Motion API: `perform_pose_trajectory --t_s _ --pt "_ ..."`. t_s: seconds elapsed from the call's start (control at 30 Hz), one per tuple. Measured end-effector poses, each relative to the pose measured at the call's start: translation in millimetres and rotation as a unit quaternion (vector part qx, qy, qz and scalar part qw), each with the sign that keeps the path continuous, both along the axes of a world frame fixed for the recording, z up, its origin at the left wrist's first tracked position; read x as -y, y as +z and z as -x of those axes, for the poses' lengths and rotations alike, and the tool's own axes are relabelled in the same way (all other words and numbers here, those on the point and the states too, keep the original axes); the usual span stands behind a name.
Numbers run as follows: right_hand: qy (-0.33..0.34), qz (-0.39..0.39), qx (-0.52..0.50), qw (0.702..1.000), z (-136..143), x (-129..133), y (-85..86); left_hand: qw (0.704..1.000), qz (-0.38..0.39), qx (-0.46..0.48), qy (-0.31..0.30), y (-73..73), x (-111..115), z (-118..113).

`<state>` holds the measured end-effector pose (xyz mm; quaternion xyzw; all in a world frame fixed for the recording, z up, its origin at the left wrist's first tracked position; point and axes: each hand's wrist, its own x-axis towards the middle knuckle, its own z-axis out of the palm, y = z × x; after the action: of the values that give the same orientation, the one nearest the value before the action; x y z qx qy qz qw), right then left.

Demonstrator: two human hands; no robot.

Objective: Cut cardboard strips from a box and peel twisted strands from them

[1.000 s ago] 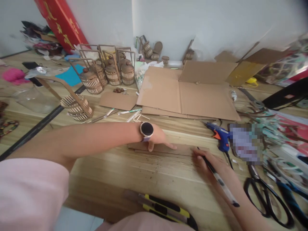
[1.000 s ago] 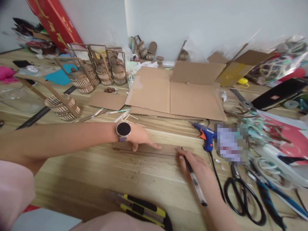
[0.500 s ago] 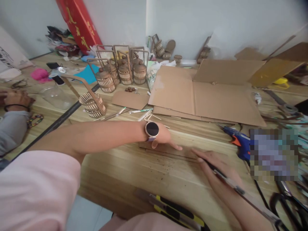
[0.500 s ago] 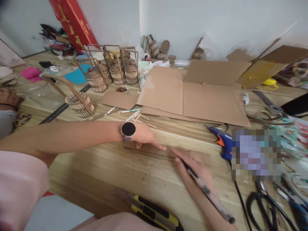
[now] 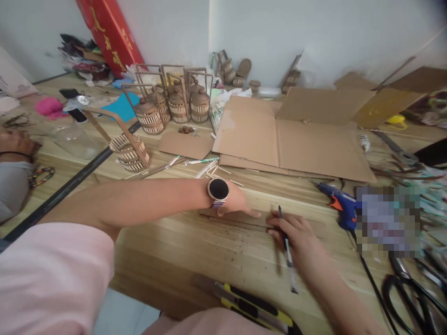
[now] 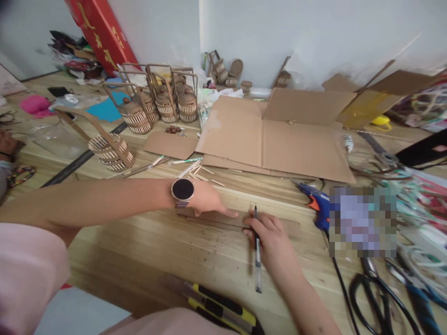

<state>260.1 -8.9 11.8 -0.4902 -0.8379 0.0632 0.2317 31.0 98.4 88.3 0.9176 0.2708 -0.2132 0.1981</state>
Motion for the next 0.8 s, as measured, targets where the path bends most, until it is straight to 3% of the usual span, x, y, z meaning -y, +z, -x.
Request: perform_pose_trajectory --t_s 0.1,0.8 --pt "0.002 0.014 0.001 1.0 0 -1 -4.3 0.992 -0.006 -0.093 -0.082 8.0 3 -3" --pt "0.005 0.012 -0.039 0.999 -2 -7 -14.9 0.986 -0.017 -0.119 -0.114 3.8 4 -3"
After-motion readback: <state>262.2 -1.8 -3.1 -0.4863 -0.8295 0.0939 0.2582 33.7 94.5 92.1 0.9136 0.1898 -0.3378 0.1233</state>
